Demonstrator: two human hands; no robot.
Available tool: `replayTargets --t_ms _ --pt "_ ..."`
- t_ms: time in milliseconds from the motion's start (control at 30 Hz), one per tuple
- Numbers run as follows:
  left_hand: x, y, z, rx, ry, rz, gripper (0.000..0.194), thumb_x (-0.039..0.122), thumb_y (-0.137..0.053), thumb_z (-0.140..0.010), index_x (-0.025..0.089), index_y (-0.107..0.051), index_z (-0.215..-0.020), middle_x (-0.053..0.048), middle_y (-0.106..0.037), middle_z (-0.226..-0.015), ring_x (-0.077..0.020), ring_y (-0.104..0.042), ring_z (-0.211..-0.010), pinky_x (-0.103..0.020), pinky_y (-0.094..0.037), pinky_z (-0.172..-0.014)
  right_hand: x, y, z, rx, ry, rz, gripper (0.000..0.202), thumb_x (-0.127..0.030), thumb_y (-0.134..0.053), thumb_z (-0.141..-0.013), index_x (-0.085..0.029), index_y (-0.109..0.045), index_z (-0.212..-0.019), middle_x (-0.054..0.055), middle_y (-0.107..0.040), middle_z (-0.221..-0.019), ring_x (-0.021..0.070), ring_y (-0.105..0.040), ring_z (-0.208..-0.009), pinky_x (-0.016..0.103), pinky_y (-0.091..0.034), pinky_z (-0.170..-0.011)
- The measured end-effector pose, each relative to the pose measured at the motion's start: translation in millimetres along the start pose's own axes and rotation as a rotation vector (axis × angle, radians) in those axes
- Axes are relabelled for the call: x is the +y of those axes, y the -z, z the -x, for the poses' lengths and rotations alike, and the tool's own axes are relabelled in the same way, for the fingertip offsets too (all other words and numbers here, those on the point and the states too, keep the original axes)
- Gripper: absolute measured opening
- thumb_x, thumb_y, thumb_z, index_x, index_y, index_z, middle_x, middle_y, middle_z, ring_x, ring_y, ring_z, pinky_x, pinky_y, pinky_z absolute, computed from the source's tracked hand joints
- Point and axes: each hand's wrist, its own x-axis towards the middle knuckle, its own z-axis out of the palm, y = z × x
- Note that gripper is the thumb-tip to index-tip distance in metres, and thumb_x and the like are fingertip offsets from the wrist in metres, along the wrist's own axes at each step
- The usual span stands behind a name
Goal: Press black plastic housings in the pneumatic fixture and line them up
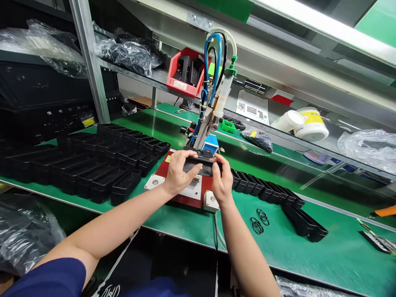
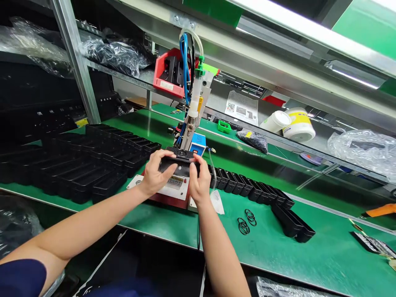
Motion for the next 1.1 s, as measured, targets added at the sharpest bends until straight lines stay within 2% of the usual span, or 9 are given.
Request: replayTargets --t_ms 133,267,367,533,733,900,1100 --pt "-14.8 -17.0 -38.9 0.022 0.115 -0.092 0.032 0.043 -0.059 -0.085 0.019 -0.055 -0.105 -0.007 -0.066 -0.097 -0.0233 -0.058 -0.099 -0.039 -0.038 -0.095 18.0 -11.1 -48.7 0.009 -0.017 0.007 0.032 -0.040 -0.043 -0.092 -0.018 -0.062 -0.106 0.007 -0.065 -0.106 0.0194 -0.060 -0.099 0.032 -0.046 -0.090" --pt "-33.1 -26.0 -53.6 -0.039 0.271 -0.037 0.025 0.041 -0.060 -0.084 0.019 -0.061 -0.094 -0.007 -0.067 -0.095 -0.0238 -0.059 -0.095 -0.036 -0.041 -0.089 38.6 -21.9 -70.5 -0.045 -0.073 0.015 0.037 -0.045 -0.045 -0.089 -0.017 -0.068 -0.090 0.007 -0.069 -0.093 0.0207 -0.062 -0.090 0.033 -0.046 -0.085" --pt "-43.7 -30.2 -51.1 -0.058 0.312 0.040 0.026 0.040 -0.050 -0.089 0.018 -0.062 -0.089 -0.006 -0.068 -0.091 -0.0204 -0.061 -0.086 -0.031 -0.045 -0.080 45.9 -28.3 -71.1 -0.038 -0.134 -0.018 0.040 -0.046 -0.042 -0.089 -0.017 -0.070 -0.087 0.007 -0.070 -0.093 0.0208 -0.062 -0.092 0.033 -0.046 -0.086" --pt "-49.3 -34.3 -42.9 -0.017 0.298 0.102 0.028 0.033 -0.040 -0.092 0.016 -0.061 -0.099 -0.006 -0.067 -0.098 -0.0180 -0.061 -0.091 -0.027 -0.047 -0.079 46.5 -34.1 -63.9 0.022 -0.117 -0.115 0.040 -0.039 -0.037 -0.092 -0.017 -0.070 -0.088 0.007 -0.069 -0.096 0.0195 -0.062 -0.094 0.032 -0.045 -0.088" --pt "-51.4 -34.8 -39.6 -0.007 0.241 0.052 0.029 0.032 -0.039 -0.092 0.017 -0.063 -0.100 -0.007 -0.067 -0.101 -0.0205 -0.061 -0.095 -0.030 -0.046 -0.082 53.4 -36.9 -59.3 0.071 -0.040 -0.131 0.039 -0.035 -0.036 -0.094 -0.017 -0.070 -0.091 0.006 -0.068 -0.095 0.0187 -0.062 -0.093 0.032 -0.046 -0.086" --pt "-54.8 -37.5 -34.8 0.039 0.195 -0.015 0.031 0.032 -0.039 -0.093 0.019 -0.065 -0.101 -0.005 -0.067 -0.099 -0.0184 -0.063 -0.090 -0.027 -0.046 -0.079 55.8 -37.5 -58.4 0.076 0.022 -0.145 0.035 -0.031 -0.038 -0.095 -0.018 -0.071 -0.091 0.006 -0.068 -0.094 0.0180 -0.062 -0.092 0.032 -0.046 -0.085" --pt "-57.9 -36.2 -35.4 0.008 0.239 0.023 0.031 0.032 -0.040 -0.092 0.019 -0.067 -0.101 -0.005 -0.068 -0.098 -0.0186 -0.063 -0.091 -0.027 -0.045 -0.076 56.5 -38.3 -58.6 0.083 -0.025 -0.151 0.036 -0.032 -0.038 -0.094 -0.019 -0.071 -0.090 0.004 -0.068 -0.093 0.0175 -0.062 -0.091 0.031 -0.045 -0.084"
